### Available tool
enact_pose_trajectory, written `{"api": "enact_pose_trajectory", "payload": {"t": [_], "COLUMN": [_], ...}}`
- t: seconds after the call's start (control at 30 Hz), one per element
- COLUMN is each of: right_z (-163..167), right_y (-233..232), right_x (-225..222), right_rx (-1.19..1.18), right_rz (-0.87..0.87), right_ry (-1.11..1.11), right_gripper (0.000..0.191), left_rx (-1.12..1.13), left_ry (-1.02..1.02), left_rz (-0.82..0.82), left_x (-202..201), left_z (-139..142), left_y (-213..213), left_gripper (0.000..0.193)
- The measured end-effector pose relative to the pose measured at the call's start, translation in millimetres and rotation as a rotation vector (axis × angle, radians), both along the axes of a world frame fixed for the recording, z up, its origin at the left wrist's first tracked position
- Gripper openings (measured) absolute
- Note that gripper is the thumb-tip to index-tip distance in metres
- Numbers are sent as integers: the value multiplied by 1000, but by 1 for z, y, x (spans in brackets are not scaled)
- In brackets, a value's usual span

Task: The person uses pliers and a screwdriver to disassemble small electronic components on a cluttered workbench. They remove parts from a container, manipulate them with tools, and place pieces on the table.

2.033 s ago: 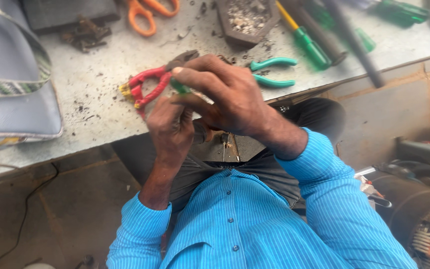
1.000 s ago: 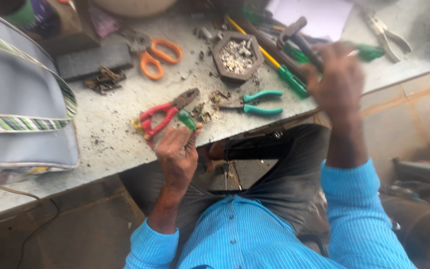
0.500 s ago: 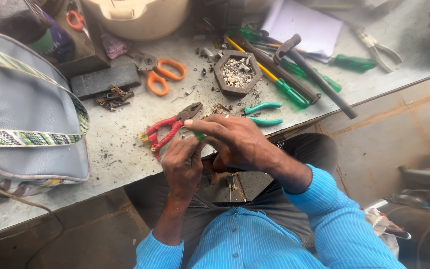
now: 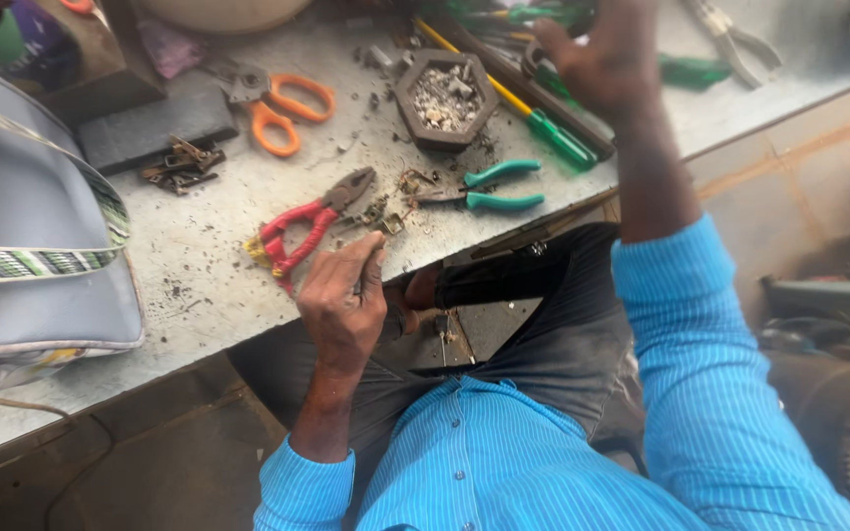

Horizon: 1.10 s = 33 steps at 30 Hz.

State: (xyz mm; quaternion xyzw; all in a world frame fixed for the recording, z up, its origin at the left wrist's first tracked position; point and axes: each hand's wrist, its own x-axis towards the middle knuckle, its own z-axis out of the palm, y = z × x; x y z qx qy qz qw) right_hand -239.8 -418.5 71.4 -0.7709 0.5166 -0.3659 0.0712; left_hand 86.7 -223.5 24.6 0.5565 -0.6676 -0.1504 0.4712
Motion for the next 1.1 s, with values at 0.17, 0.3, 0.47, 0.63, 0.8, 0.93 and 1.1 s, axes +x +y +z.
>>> {"api": "enact_pose_trajectory", "payload": {"t": [0.17, 0.3, 0.47, 0.63, 0.8, 0.93, 1.1], "right_z": [-30, -27, -23, -12, -21, -10, 10], "right_y": [-33, -18, 16, 42, 52, 64, 83], "right_x": [-8, -9, -32, -111, -152, -167, -171], "right_rx": [46, -141, -52, 12, 69, 99, 21], "right_rz": [-49, -3, -8, -311, -418, -320, -199], "right_ry": [180, 166, -44, 288, 625, 483, 290], "right_gripper": [16, 18, 12, 26, 36, 27, 24], "left_rx": [-35, 1, 12, 10, 2, 13, 34], "left_ry": [-61, -30, -64, -64, -70, -35, -36], "left_rz": [-9, -2, 15, 13, 21, 25, 20], "left_x": [1, -8, -12, -12, -14, -14, -10], "left_z": [-2, 4, 8, 5, 7, 7, 5], "left_y": [0, 1, 0, 0, -1, 0, 0], "left_gripper": [21, 18, 19, 18, 17, 17, 18]}}
